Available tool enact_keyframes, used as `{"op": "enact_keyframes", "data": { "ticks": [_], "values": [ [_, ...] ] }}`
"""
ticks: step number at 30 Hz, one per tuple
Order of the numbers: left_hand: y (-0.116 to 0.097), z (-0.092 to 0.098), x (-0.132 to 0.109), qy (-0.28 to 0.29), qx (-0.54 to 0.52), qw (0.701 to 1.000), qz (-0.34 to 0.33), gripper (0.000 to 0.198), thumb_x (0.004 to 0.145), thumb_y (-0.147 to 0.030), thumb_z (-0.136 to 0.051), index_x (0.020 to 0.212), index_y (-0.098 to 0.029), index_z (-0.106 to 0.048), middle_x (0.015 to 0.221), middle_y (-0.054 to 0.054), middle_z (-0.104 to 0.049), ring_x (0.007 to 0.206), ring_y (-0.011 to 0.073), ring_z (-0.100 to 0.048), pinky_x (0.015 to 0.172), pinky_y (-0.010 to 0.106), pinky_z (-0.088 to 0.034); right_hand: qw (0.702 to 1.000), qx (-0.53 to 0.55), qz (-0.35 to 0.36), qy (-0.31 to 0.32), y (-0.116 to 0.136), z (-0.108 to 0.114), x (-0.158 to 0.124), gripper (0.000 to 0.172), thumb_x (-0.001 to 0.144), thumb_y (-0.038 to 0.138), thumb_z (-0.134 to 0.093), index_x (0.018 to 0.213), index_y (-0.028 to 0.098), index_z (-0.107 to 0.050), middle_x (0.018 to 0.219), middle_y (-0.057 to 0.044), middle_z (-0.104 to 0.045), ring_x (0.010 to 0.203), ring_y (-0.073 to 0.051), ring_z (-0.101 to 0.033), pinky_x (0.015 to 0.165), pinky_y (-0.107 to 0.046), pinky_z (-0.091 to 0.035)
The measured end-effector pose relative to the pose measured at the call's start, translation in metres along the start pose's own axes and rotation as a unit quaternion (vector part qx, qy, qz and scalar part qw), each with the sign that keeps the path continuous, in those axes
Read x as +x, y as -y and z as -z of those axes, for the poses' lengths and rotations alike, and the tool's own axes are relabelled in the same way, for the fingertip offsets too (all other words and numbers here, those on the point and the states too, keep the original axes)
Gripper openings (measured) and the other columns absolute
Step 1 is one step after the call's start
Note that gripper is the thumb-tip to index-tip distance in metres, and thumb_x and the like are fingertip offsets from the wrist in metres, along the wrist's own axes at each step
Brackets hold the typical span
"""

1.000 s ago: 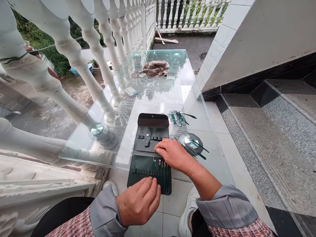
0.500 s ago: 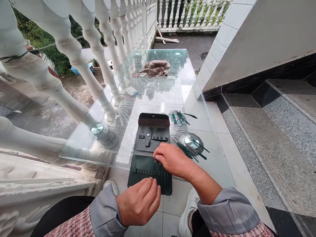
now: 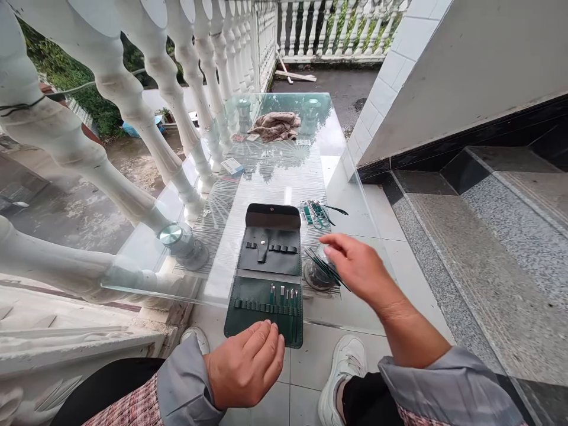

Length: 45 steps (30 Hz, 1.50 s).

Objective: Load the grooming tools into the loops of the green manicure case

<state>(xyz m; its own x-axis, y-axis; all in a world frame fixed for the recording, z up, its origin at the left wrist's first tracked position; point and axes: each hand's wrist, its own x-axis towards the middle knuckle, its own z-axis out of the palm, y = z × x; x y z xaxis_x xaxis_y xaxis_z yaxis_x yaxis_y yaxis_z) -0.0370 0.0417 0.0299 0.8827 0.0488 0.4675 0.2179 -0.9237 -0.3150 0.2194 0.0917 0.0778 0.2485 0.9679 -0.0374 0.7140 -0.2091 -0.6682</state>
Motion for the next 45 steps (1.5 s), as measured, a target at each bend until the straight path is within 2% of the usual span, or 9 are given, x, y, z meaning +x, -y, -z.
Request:
{"op": "enact_keyframes", "data": {
  "ticks": [5,10,13,19,23,32,38,42,45],
  "values": [
    [-0.001,-0.002,-0.001,0.008,0.004,1.0,-0.002,0.026,0.085,-0.017,-0.046,0.099,-0.002,-0.062,0.092,0.019,-0.067,0.084,0.0248,-0.066,0.072,0.037,-0.055,0.991,-0.112,-0.059,-0.03,-0.035,0.023,0.003,0.021,0.074,0.032,-0.05,0.086,0.023,-0.064,0.076,-0.002,-0.067,0.069,-0.019,-0.059,0.063,-0.031,-0.041],
    [-0.002,-0.004,-0.001,0.017,0.009,1.0,-0.006,0.026,0.086,-0.018,-0.047,0.101,-0.002,-0.061,0.097,0.02,-0.066,0.088,0.025,-0.065,0.076,0.038,-0.054,0.98,-0.187,-0.065,0.016,-0.047,0.025,-0.002,0.011,0.075,0.029,-0.05,0.073,0.025,-0.059,0.073,0.0,-0.066,0.067,-0.018,-0.056,0.06,-0.029,-0.038],
    [-0.001,-0.005,-0.001,0.015,0.009,1.0,0.0,0.026,0.086,-0.018,-0.047,0.1,-0.003,-0.062,0.1,0.02,-0.065,0.091,0.0255,-0.064,0.081,0.04,-0.053,0.972,-0.231,-0.052,0.001,-0.051,0.023,0.0,0.011,0.076,0.028,-0.048,0.074,0.024,-0.058,0.08,-0.002,-0.065,0.07,-0.018,-0.056,0.06,-0.029,-0.036],
    [0.0,-0.006,0.002,-0.018,-0.008,1.0,0.015,0.027,0.085,-0.014,-0.043,0.097,-0.003,-0.064,0.093,0.017,-0.067,0.086,0.0255,-0.066,0.074,0.036,-0.055,0.962,-0.27,-0.036,0.002,-0.05,0.012,0.009,0.014,0.077,0.03,-0.049,0.075,0.022,-0.061,0.084,-0.004,-0.062,0.077,-0.019,-0.055,0.061,-0.028,-0.036],
    [-0.002,-0.005,0.0,-0.002,-0.001,1.0,0.006,0.026,0.086,-0.016,-0.044,0.1,-0.003,-0.062,0.094,0.018,-0.067,0.087,0.0245,-0.066,0.074,0.035,-0.055,0.959,-0.282,-0.03,0.014,-0.046,0.007,0.011,0.017,0.079,0.027,-0.046,0.07,0.022,-0.06,0.083,-0.004,-0.063,0.07,-0.017,-0.054,0.059,-0.027,-0.034],
    [-0.003,-0.006,-0.002,0.007,0.008,1.0,0.002,0.025,0.087,-0.019,-0.047,0.101,-0.004,-0.062,0.096,0.018,-0.067,0.086,0.0234,-0.065,0.075,0.036,-0.054,0.949,-0.313,-0.027,0.027,-0.043,0.006,0.012,0.019,0.08,0.022,-0.044,0.071,0.021,-0.06,0.085,-0.006,-0.063,0.069,-0.017,-0.054,0.056,-0.027,-0.033],
    [-0.001,-0.005,0.002,-0.018,-0.004,1.0,0.025,0.024,0.085,-0.015,-0.045,0.096,-0.004,-0.063,0.095,0.017,-0.067,0.09,0.0257,-0.064,0.082,0.04,-0.052,0.929,-0.367,-0.002,0.039,-0.043,0.004,0.009,0.021,0.081,0.018,-0.041,0.072,0.02,-0.06,0.082,-0.008,-0.062,0.066,-0.018,-0.055,0.056,-0.029,-0.031],
    [-0.001,-0.006,0.003,-0.022,-0.003,0.999,0.023,0.024,0.086,-0.014,-0.043,0.095,-0.004,-0.063,0.092,0.016,-0.067,0.087,0.0245,-0.065,0.078,0.037,-0.054,0.915,-0.401,-0.002,0.051,-0.04,0.004,0.01,0.02,0.079,0.018,-0.042,0.072,0.02,-0.061,0.078,-0.009,-0.063,0.064,-0.019,-0.055,0.054,-0.03,-0.028],
    [-0.001,-0.005,0.003,-0.028,-0.007,0.999,0.023,0.024,0.085,-0.013,-0.043,0.095,-0.004,-0.064,0.091,0.015,-0.068,0.085,0.024,-0.066,0.075,0.036,-0.055,0.917,-0.394,-0.019,0.063,-0.039,0.005,0.011,0.019,0.077,0.018,-0.043,0.07,0.02,-0.06,0.076,-0.008,-0.063,0.064,-0.019,-0.055,0.055,-0.029,-0.029]
  ]
}}
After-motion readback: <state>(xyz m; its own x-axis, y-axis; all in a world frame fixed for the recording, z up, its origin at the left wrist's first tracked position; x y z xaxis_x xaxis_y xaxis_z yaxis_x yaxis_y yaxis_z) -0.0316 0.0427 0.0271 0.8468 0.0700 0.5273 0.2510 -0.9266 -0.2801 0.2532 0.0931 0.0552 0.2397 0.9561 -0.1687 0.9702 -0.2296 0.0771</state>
